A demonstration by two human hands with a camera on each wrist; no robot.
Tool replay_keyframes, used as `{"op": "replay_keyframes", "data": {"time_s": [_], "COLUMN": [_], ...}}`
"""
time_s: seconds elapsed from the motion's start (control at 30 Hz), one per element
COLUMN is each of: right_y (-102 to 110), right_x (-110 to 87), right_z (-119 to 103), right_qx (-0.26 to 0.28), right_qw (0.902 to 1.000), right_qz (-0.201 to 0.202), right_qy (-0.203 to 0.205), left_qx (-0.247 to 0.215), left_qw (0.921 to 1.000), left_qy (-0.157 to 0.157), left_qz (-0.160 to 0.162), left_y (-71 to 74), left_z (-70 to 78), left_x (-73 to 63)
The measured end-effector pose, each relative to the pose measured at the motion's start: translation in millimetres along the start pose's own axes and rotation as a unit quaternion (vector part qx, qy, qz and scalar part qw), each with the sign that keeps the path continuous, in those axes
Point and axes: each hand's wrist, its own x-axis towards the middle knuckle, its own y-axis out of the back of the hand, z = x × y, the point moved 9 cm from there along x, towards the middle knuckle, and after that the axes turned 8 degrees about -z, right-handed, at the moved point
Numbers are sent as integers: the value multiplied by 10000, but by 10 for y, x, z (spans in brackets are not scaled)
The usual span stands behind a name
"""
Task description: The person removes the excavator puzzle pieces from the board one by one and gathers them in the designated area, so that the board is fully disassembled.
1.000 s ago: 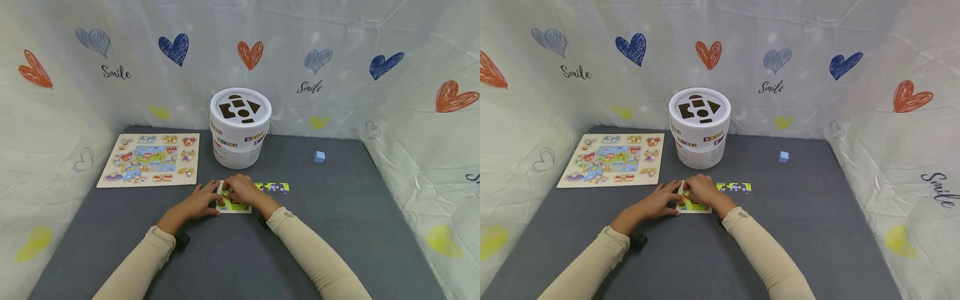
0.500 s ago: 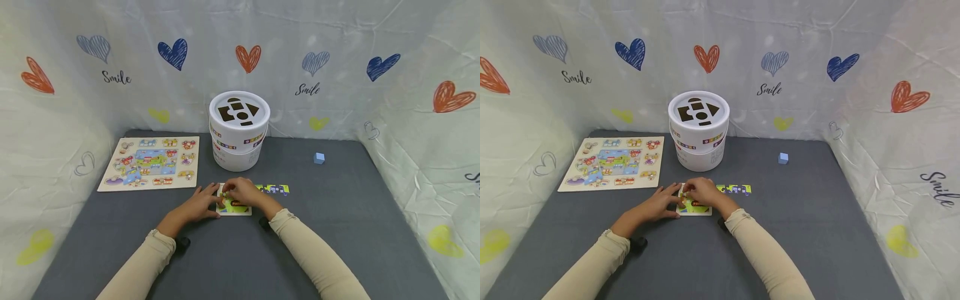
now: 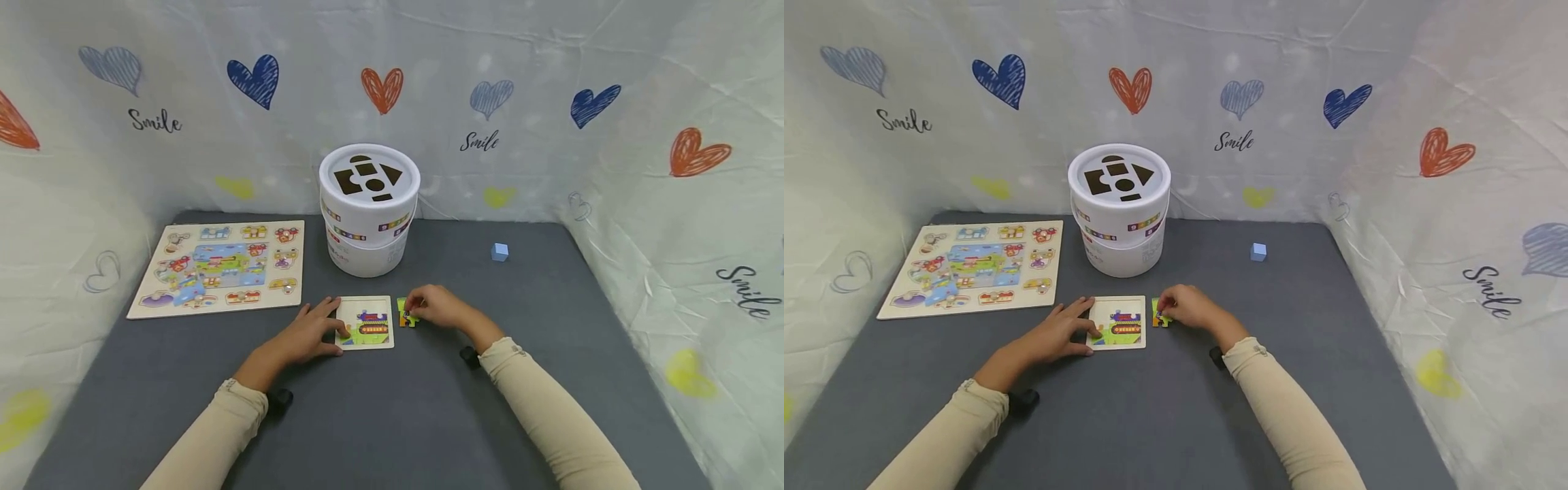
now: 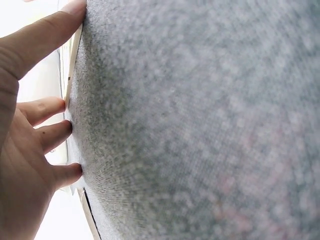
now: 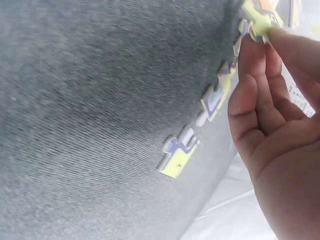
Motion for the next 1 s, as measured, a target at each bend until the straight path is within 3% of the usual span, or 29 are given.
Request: {"op": "replay_keyframes", "data": {"time_s": [0.27, 0.5, 0.63, 0.83, 1.0], "right_y": [-83, -54, -125, -390, -440], "right_x": [38, 47, 143, 354, 460], "right_z": [14, 10, -203, -566, -613], "right_qx": [-95, -77, -72, -966, -1178], "right_qw": [9999, 9998, 9998, 9939, 9923], "right_qz": [-81, 172, 193, -122, 30], "right_qy": [-9, -117, -11, 519, 375], "left_qx": [-84, -53, -66, -35, -28], "left_qw": [10000, 10000, 9999, 9999, 10000], "left_qy": [-38, -54, -87, -42, -39], "left_qz": [31, 16, -45, -88, 36], "left_y": [1, 12, 16, -18, 7], "left_z": [-17, 10, 18, -8, -37], "left_x": [-24, 4, 19, 22, -12]}}
